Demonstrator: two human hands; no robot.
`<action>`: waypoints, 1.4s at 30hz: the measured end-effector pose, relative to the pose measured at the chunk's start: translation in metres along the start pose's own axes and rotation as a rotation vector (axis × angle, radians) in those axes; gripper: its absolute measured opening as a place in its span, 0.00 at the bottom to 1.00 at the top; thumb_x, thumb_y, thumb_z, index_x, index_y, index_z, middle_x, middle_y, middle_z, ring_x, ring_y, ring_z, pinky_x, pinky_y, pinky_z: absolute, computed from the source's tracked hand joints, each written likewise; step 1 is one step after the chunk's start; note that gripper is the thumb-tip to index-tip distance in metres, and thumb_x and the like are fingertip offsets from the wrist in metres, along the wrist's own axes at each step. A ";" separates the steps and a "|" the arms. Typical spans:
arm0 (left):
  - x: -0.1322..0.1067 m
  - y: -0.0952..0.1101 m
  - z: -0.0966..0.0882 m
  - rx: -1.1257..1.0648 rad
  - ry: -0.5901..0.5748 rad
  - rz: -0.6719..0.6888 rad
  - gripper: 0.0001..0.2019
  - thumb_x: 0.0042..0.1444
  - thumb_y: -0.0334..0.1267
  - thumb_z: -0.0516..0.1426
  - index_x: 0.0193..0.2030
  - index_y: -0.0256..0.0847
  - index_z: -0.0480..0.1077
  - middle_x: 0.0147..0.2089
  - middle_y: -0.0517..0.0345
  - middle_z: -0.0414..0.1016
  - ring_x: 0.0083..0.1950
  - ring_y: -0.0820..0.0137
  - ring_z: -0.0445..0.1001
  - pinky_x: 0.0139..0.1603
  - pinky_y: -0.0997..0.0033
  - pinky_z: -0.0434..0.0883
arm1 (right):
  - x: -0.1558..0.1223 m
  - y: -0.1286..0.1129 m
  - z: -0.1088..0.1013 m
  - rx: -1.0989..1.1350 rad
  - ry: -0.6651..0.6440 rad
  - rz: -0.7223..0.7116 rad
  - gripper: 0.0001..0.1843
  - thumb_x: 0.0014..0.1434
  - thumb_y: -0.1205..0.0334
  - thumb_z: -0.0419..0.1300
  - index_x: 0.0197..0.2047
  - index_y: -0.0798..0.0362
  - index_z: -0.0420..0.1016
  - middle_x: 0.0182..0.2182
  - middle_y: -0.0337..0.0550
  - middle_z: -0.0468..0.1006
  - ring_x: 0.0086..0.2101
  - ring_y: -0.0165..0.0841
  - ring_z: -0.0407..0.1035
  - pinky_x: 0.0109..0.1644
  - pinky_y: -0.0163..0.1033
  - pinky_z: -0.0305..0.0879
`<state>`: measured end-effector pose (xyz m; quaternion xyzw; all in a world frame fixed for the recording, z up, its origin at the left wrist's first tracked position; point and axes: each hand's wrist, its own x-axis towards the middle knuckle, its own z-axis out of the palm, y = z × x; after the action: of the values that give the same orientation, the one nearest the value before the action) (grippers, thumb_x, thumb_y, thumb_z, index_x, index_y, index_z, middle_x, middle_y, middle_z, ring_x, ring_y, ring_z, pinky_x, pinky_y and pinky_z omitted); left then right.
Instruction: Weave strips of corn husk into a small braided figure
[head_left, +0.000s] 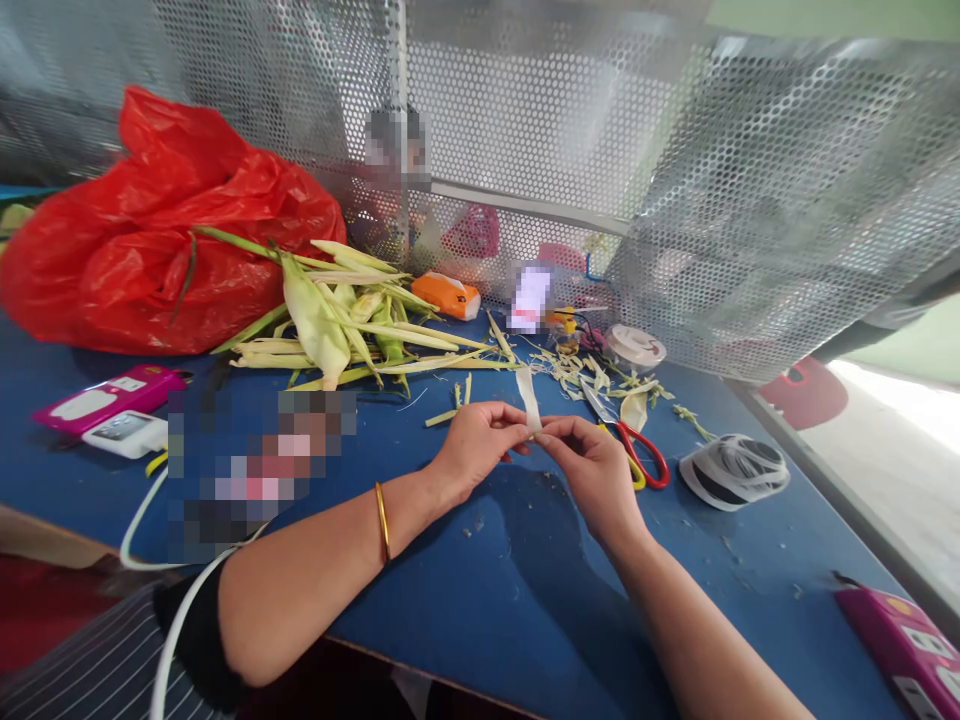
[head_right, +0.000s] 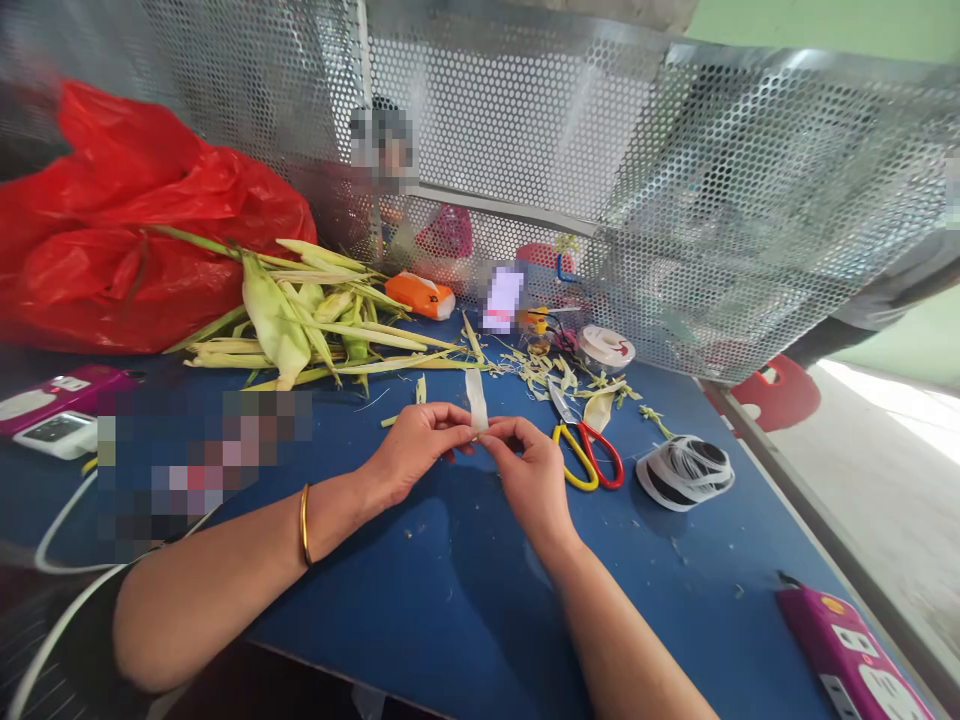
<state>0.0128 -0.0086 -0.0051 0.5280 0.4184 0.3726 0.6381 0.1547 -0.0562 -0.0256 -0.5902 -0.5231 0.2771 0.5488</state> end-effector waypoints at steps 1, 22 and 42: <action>0.000 0.001 0.000 0.017 -0.003 0.008 0.02 0.50 0.28 0.60 0.28 0.36 0.74 0.24 0.58 0.74 0.27 0.74 0.72 0.27 0.75 0.63 | 0.000 0.000 0.000 0.026 -0.012 0.030 0.11 0.50 0.53 0.67 0.27 0.52 0.76 0.33 0.45 0.81 0.36 0.39 0.73 0.40 0.43 0.66; 0.002 -0.004 0.001 -0.057 -0.046 -0.034 0.02 0.51 0.31 0.61 0.29 0.36 0.74 0.27 0.56 0.76 0.29 0.73 0.74 0.30 0.73 0.66 | 0.003 0.005 0.001 0.197 0.041 0.120 0.19 0.44 0.53 0.71 0.36 0.52 0.73 0.28 0.40 0.78 0.29 0.34 0.72 0.35 0.40 0.67; 0.003 0.002 -0.005 -0.155 -0.008 -0.161 0.02 0.45 0.31 0.63 0.27 0.38 0.74 0.27 0.59 0.75 0.27 0.75 0.71 0.28 0.74 0.61 | -0.004 -0.002 -0.005 -0.333 -0.050 -0.459 0.05 0.63 0.63 0.56 0.41 0.46 0.73 0.36 0.42 0.77 0.37 0.36 0.73 0.42 0.42 0.68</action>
<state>0.0092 -0.0040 -0.0043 0.4431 0.4269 0.3496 0.7066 0.1575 -0.0621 -0.0238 -0.5314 -0.6948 0.0705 0.4795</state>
